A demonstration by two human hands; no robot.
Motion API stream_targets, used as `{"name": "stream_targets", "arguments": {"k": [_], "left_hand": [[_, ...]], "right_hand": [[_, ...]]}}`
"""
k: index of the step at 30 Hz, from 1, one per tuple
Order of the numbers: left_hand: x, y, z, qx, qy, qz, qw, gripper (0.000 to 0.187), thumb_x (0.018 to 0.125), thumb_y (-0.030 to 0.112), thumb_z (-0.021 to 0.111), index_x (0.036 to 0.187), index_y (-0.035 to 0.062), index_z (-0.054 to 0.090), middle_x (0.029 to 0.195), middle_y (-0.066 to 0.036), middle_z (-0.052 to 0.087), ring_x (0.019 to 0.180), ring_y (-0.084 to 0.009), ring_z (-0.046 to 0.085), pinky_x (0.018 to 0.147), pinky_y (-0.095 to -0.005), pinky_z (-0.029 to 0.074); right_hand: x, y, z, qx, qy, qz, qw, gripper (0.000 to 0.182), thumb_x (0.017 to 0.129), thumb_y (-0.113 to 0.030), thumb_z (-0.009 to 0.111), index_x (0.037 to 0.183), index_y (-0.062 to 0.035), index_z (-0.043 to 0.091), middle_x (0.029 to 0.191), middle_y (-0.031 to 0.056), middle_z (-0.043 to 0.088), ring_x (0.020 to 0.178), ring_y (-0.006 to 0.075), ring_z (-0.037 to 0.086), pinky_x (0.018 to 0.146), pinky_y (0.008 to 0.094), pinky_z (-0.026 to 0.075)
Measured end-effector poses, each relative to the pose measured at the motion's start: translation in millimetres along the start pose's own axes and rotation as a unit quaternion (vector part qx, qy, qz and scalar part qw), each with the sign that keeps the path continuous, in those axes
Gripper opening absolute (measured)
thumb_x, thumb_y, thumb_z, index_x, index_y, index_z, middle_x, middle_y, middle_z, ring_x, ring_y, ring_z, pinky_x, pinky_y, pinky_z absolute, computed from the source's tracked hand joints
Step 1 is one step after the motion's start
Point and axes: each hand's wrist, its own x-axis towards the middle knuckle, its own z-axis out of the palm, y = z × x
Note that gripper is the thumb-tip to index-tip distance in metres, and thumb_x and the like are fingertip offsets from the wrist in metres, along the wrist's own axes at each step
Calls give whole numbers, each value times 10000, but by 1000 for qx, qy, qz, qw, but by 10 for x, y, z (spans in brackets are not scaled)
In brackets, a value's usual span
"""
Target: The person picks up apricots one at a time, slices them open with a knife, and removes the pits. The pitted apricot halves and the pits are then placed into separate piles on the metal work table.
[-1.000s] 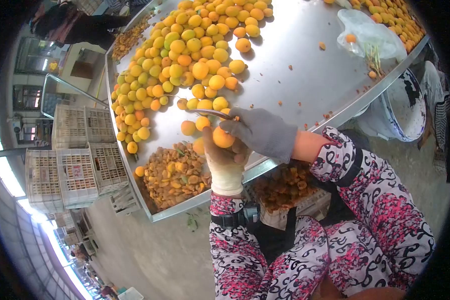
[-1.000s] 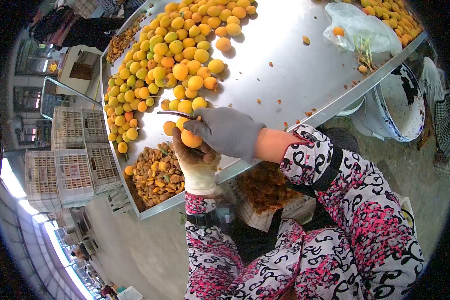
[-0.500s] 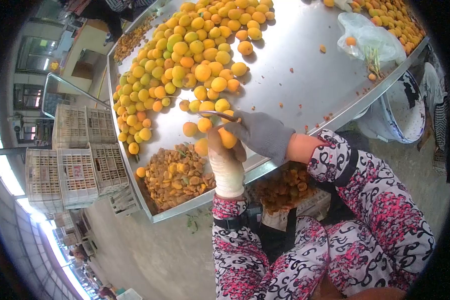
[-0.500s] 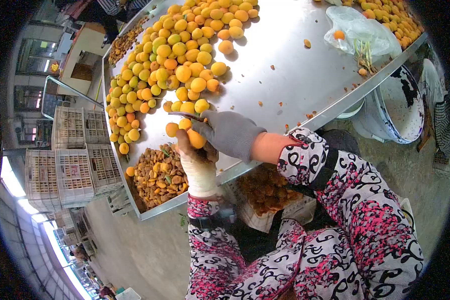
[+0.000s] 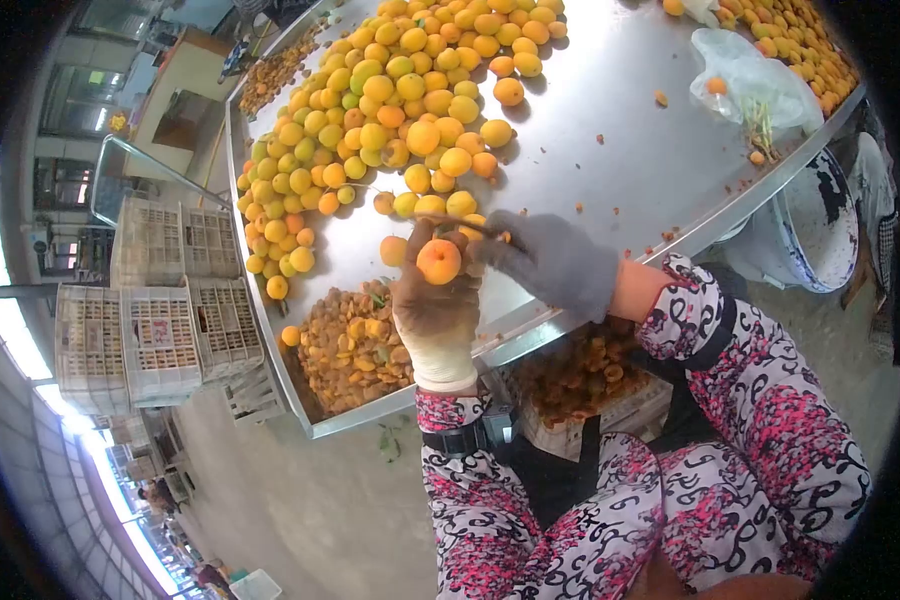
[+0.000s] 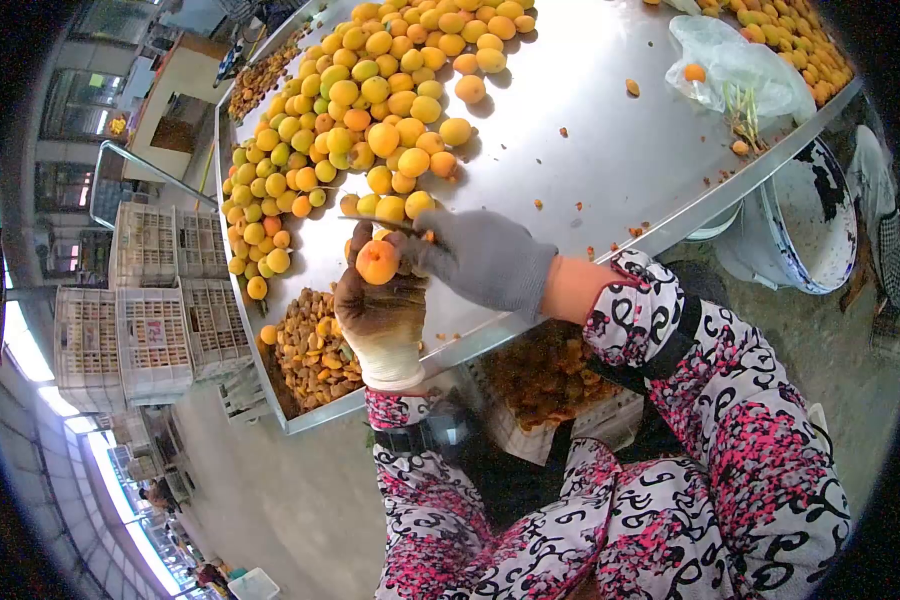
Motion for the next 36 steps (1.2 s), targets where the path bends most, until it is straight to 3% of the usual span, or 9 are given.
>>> {"name": "stream_targets", "arguments": {"k": [10,14,16,19,27,29,30,32,36], "left_hand": [[47,41,4,78,31,-4,996,515,856,364,509,1199,-16,443,1052,-85,548,931,-206,536,845,-342,432],[26,-87,-68,300,52,72,950,478,889,390,475,1185,17,443,1002,-69,550,875,-180,526,798,-322,427],[1,-125,17,500,9,93,861,469,922,414,426,1214,47,429,1040,-77,530,909,-162,504,801,-310,407],[40,-167,12,278,29,24,960,423,954,358,352,1236,48,408,1101,-89,502,976,-154,476,849,-303,391],[-14,-8,43,506,-30,62,860,414,936,210,335,1285,-10,367,1212,-109,451,1049,-179,491,924,-282,378],[-74,2,121,708,-80,144,687,463,891,159,413,1315,-10,336,1222,-118,450,1014,-182,512,898,-294,403],[-80,-5,116,707,-81,144,688,463,891,159,413,1315,-10,336,1222,-118,450,1014,-182,512,898,-294,403],[-83,-12,107,346,-44,-16,937,558,828,142,510,1335,8,320,1178,-108,469,1006,-182,509,888,-304,414],[-101,-23,156,374,-34,-57,925,655,732,185,647,1300,15,369,1153,-100,494,1025,-209,513,874,-343,437]], "right_hand": [[-81,14,-22,-41,-36,-14,998,412,902,-467,417,961,-70,507,734,187,594,734,389,581,655,455,449],[-41,-13,24,112,-10,54,992,445,869,-482,494,934,-46,552,642,124,578,604,262,586,562,372,448],[-24,42,96,186,7,99,978,448,853,-476,534,918,-35,568,607,89,566,537,194,569,505,329,438],[7,118,154,324,3,150,934,424,824,-432,603,915,-19,581,571,25,528,450,83,473,411,250,377],[71,105,-21,282,20,120,952,325,828,-327,620,909,-14,595,619,48,555,448,90,483,417,247,402],[51,57,-48,291,35,101,951,319,830,-294,620,953,-2,580,623,22,539,468,65,469,427,222,386],[42,38,-61,301,51,81,949,320,832,-260,620,997,9,566,627,-3,523,487,41,456,436,198,370],[53,109,-50,249,62,23,966,306,831,-248,615,994,7,571,639,0,540,508,55,475,460,211,387],[103,204,62,227,83,-10,970,276,836,-237,590,998,-13,586,670,57,596,546,111,530,533,259,436]]}}
